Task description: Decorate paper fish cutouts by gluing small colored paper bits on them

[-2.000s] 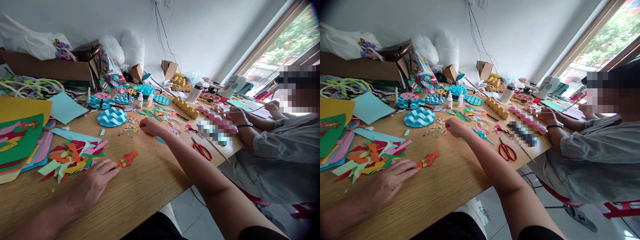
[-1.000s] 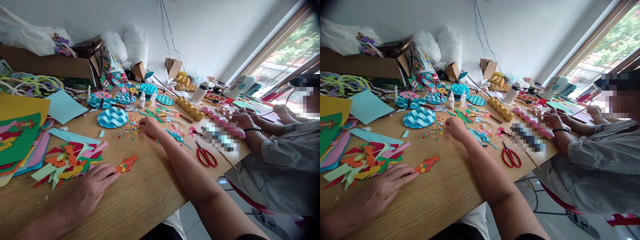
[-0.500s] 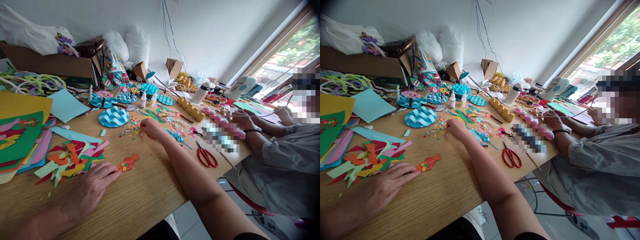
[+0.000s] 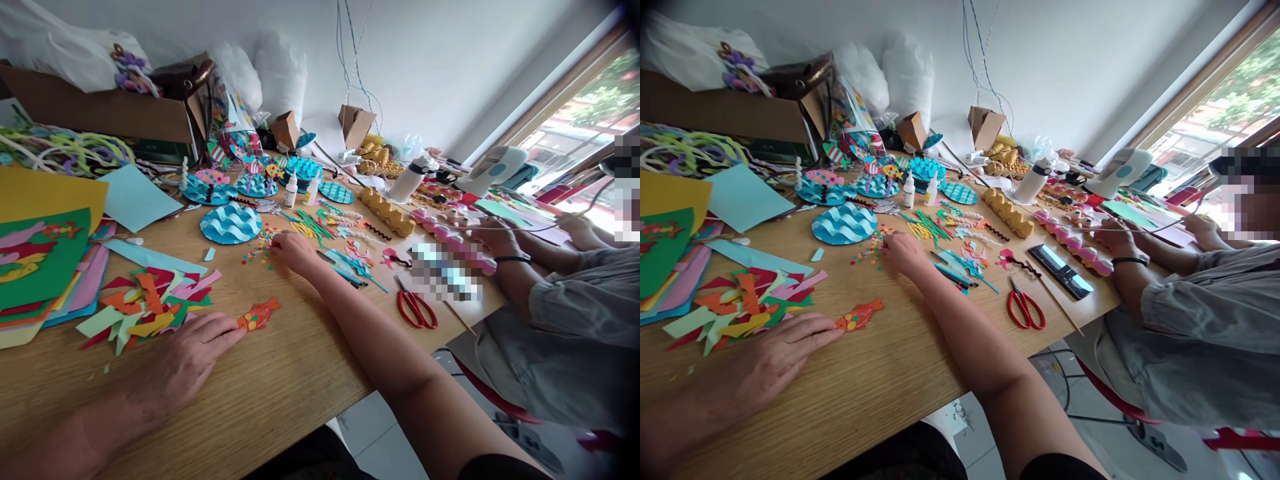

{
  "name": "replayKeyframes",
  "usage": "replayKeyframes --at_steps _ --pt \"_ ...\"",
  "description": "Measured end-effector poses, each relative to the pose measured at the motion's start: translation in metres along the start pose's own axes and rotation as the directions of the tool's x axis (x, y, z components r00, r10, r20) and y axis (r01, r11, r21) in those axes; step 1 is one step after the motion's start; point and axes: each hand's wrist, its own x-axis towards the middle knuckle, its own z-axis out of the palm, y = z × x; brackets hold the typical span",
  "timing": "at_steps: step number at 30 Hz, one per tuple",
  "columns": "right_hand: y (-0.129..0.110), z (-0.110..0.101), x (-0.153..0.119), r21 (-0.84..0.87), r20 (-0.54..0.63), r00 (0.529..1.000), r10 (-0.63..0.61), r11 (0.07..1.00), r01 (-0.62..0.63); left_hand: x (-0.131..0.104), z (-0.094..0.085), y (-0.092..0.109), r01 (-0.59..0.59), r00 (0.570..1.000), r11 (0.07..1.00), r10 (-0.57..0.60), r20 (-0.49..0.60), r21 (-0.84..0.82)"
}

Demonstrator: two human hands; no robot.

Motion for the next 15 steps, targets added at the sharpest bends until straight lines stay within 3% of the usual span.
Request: replayKeyframes --at_steps 15 --pt "0.0016 0.0005 0.0053 0.017 0.041 0.998 0.042 0.999 -0.043 0.0003 0.0016 -0.0006 -0.007 1.0 0.999 0.008 0.015 -0.037"
